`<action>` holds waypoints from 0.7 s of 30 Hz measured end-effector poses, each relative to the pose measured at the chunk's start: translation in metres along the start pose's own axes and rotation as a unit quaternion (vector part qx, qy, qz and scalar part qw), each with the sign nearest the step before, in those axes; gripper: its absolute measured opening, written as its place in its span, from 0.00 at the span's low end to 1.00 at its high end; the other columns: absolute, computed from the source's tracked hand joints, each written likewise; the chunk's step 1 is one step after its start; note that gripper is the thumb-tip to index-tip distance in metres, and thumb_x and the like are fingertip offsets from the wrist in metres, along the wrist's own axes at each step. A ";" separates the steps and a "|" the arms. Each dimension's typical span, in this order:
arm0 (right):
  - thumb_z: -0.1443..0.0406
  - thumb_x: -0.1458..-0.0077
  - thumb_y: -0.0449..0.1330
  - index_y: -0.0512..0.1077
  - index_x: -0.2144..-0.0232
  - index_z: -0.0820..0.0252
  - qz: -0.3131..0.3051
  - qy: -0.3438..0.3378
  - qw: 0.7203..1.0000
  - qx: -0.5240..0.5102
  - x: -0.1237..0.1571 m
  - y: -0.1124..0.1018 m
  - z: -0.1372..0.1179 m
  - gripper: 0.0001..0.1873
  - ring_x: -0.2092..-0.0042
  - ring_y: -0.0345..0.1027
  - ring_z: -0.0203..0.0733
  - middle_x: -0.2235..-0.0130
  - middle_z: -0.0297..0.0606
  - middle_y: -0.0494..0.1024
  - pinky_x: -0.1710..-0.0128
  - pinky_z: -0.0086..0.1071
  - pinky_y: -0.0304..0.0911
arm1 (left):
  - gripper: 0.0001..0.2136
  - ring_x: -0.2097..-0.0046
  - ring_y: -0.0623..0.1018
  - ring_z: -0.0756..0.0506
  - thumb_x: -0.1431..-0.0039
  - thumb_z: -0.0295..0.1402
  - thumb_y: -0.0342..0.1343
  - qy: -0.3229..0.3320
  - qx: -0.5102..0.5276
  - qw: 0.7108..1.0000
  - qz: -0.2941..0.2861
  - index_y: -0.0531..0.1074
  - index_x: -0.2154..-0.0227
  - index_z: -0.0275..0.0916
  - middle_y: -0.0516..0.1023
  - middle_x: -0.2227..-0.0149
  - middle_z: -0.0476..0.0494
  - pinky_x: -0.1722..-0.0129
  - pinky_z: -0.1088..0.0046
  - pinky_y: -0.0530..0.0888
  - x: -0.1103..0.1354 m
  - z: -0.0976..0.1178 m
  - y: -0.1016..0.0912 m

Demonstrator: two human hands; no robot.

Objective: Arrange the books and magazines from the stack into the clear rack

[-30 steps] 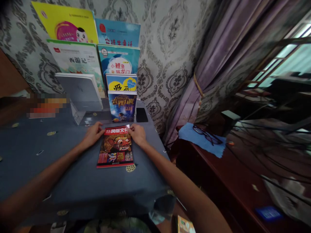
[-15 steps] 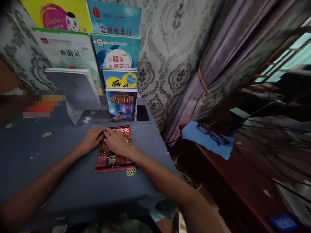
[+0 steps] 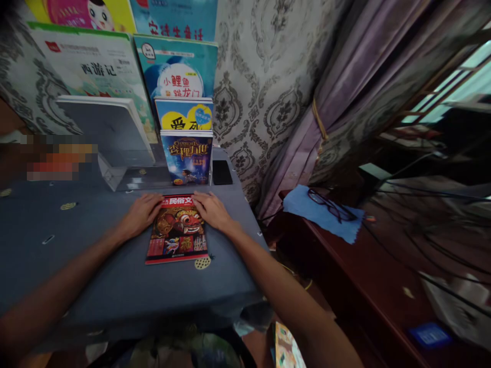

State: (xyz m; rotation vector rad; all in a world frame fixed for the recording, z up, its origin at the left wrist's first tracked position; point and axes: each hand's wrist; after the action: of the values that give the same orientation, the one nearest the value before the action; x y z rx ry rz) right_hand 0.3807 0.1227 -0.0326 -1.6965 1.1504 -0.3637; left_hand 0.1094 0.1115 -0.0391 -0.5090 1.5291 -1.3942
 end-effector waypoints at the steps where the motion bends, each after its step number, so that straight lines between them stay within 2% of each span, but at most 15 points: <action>1: 0.64 0.32 0.48 0.71 0.42 0.60 0.003 0.004 1.000 -0.017 -0.001 0.000 0.002 0.21 0.36 0.64 0.46 0.38 0.47 0.71 0.34 0.49 0.55 | 0.16 0.43 0.73 0.36 0.30 0.32 0.43 -0.001 -0.004 1.000 -0.002 0.73 0.50 0.32 0.77 0.47 0.33 0.43 0.52 0.71 0.000 0.000 -0.001; 4: 0.64 0.33 0.49 0.73 0.43 0.59 0.019 0.009 0.998 -0.059 -0.003 0.002 0.006 0.21 0.37 0.66 0.45 0.38 0.44 0.72 0.37 0.44 0.61 | 0.17 0.38 0.69 0.34 0.31 0.32 0.44 0.014 0.001 1.000 -0.006 0.73 0.49 0.33 0.76 0.43 0.33 0.41 0.48 0.69 0.002 0.007 -0.003; 6: 0.64 0.34 0.50 0.73 0.44 0.58 0.031 0.007 0.997 -0.072 -0.003 0.004 0.008 0.20 0.38 0.67 0.44 0.39 0.42 0.73 0.37 0.43 0.61 | 0.17 0.37 0.68 0.35 0.31 0.33 0.44 0.051 0.025 0.998 -0.014 0.73 0.47 0.35 0.75 0.43 0.36 0.39 0.48 0.68 0.004 0.018 -0.004; 8: 0.64 0.34 0.50 0.73 0.44 0.56 0.035 0.002 0.997 -0.073 -0.003 0.007 0.009 0.20 0.38 0.67 0.44 0.39 0.40 0.73 0.37 0.44 0.61 | 0.17 0.37 0.69 0.37 0.31 0.33 0.45 0.105 0.059 0.992 -0.029 0.73 0.46 0.37 0.76 0.43 0.37 0.38 0.50 0.67 0.007 0.036 -0.005; 11: 0.65 0.34 0.51 0.73 0.43 0.57 0.030 -0.009 0.997 -0.065 -0.002 0.010 0.009 0.20 0.37 0.65 0.44 0.38 0.42 0.72 0.36 0.44 0.59 | 0.18 0.36 0.68 0.39 0.30 0.33 0.45 0.177 0.102 0.977 -0.059 0.72 0.43 0.39 0.74 0.40 0.38 0.37 0.51 0.66 0.014 0.068 -0.007; 15: 0.64 0.33 0.51 0.72 0.42 0.58 0.022 -0.006 0.999 -0.046 -0.001 0.009 0.006 0.21 0.36 0.64 0.45 0.37 0.43 0.70 0.35 0.45 0.57 | 0.19 0.35 0.67 0.41 0.31 0.29 0.44 0.229 0.115 0.960 -0.114 0.71 0.42 0.46 0.71 0.38 0.43 0.35 0.49 0.62 0.025 0.099 -0.013; 18: 0.64 0.32 0.50 0.71 0.42 0.55 0.015 0.004 0.999 -0.040 0.001 0.007 0.004 0.20 0.35 0.63 0.44 0.36 0.40 0.69 0.35 0.46 0.56 | 0.21 0.34 0.65 0.42 0.32 0.26 0.44 0.244 0.119 0.952 -0.142 0.70 0.41 0.50 0.70 0.37 0.45 0.34 0.48 0.60 0.031 0.105 -0.018; 21: 0.63 0.32 0.49 0.71 0.42 0.53 0.012 0.008 0.999 -0.041 0.001 0.006 0.003 0.20 0.35 0.63 0.43 0.36 0.38 0.69 0.35 0.45 0.57 | 0.23 0.32 0.63 0.42 0.33 0.25 0.46 0.242 0.134 0.948 -0.158 0.70 0.41 0.54 0.69 0.36 0.48 0.34 0.48 0.60 0.037 0.101 -0.024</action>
State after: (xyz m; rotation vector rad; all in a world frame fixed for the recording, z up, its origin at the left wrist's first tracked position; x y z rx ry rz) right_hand 0.3806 0.1235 -0.0396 -1.7525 1.2102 -0.3204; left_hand 0.1717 0.0233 -0.0184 -0.2557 1.6461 -2.0583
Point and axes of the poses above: each hand's wrist, its own x-axis away from the middle knuckle, its own y-axis out of the palm, z = x × y
